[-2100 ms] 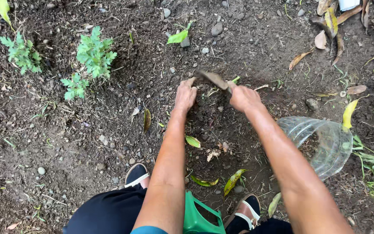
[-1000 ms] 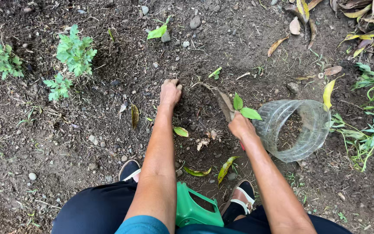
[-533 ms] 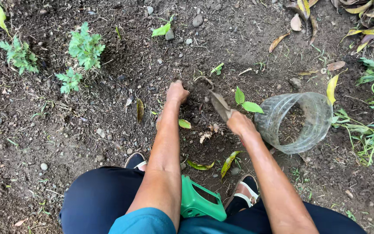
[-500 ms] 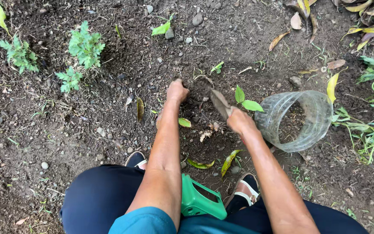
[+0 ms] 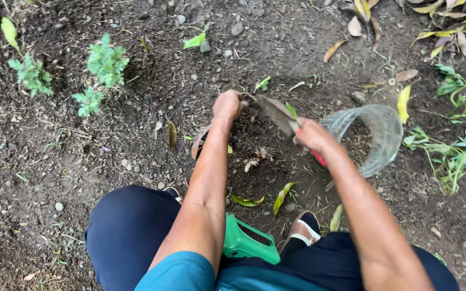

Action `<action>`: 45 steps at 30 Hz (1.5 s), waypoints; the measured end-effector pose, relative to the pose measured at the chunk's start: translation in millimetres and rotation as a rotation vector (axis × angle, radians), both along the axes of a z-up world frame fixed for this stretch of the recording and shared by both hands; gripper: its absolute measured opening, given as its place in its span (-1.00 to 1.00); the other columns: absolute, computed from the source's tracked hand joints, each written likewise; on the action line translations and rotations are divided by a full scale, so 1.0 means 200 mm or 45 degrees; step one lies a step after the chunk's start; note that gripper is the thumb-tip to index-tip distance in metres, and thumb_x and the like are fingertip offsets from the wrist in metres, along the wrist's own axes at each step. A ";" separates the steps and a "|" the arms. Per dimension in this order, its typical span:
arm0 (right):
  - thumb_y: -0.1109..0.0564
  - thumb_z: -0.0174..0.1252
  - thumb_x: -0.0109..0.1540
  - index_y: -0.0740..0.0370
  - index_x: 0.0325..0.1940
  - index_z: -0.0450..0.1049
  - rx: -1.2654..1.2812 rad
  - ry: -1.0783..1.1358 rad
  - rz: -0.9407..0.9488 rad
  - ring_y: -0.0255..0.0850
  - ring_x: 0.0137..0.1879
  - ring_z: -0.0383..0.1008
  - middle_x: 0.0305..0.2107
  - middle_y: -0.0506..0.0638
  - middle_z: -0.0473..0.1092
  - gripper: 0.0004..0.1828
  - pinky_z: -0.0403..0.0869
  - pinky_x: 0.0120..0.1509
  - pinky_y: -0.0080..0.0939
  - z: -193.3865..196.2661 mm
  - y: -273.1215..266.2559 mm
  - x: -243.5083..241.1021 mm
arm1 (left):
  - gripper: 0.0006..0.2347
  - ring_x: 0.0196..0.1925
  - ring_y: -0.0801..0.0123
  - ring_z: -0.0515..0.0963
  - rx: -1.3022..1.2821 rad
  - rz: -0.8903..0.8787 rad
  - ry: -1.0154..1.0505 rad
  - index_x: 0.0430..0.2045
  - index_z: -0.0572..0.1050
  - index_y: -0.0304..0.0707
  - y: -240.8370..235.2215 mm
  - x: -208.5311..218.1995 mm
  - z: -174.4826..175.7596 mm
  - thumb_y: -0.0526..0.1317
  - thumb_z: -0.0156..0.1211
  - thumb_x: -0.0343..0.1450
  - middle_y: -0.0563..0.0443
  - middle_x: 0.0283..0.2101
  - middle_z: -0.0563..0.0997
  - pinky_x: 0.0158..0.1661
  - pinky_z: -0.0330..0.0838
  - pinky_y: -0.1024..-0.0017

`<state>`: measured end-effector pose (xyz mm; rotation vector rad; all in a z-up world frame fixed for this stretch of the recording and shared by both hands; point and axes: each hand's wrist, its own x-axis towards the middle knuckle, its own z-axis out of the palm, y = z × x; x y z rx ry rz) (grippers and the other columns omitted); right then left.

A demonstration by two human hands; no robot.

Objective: The person sits on a small stool in a garden and uses a small hand hoe to loosen the soil around small plants. They pull weeds from the ground by hand and place them into a clear plastic bucket. The person repeats this process, moving between different small plants in the garden bed.

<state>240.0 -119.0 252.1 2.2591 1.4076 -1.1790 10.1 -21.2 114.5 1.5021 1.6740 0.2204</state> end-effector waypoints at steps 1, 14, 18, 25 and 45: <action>0.07 0.01 0.35 0.07 0.14 0.41 -0.006 0.131 -0.054 -0.13 -0.31 0.41 -0.35 0.02 0.44 -0.72 0.45 -0.15 0.02 0.02 0.02 0.07 | -0.79 -0.01 -0.03 0.64 0.056 -0.058 -0.053 -0.19 0.65 -0.12 0.00 0.05 0.05 -0.13 0.37 0.36 -0.22 -0.09 0.66 0.01 0.49 0.10; 0.14 0.22 0.21 0.18 0.18 0.51 0.192 -0.180 0.084 0.03 -0.17 0.52 -0.24 0.24 0.58 -0.57 0.48 -0.02 0.14 0.69 -0.28 1.24 | -0.74 -0.06 -0.07 0.67 0.522 -0.586 -0.455 -0.11 0.64 -0.08 -0.36 1.13 0.46 -0.34 0.17 0.36 -0.26 -0.14 0.68 0.03 0.51 0.10; 0.02 0.13 0.24 0.07 0.19 0.53 0.078 -0.736 0.275 0.14 0.10 0.55 0.02 0.20 0.52 -0.57 0.48 0.19 0.14 0.73 -0.34 1.27 | -0.62 -0.06 -0.11 0.66 0.482 -0.559 -0.460 -0.05 0.61 -0.04 -0.54 1.53 0.39 -0.42 0.07 0.28 -0.29 -0.13 0.66 0.01 0.49 0.08; 0.05 -0.01 0.32 0.11 -0.05 0.66 0.099 -0.804 0.457 -0.03 0.01 0.65 -0.10 0.11 0.61 -0.67 0.58 0.07 0.02 0.18 -0.20 1.15 | -0.45 0.29 -0.26 0.41 -0.115 0.367 -0.547 0.29 0.27 -0.33 -0.72 2.01 -0.16 -0.37 0.06 0.31 -0.49 0.22 0.43 0.29 0.28 0.11; 0.05 0.05 0.24 0.24 0.10 0.58 -0.098 -0.432 0.224 0.15 0.22 0.51 0.09 0.29 0.47 -0.59 0.46 0.28 0.10 -0.15 -0.15 1.17 | -0.49 0.30 -0.15 0.45 -0.273 0.516 -0.272 0.34 0.19 -0.20 -0.61 2.11 -0.67 -0.33 0.01 0.42 -0.40 0.27 0.43 0.27 0.31 0.10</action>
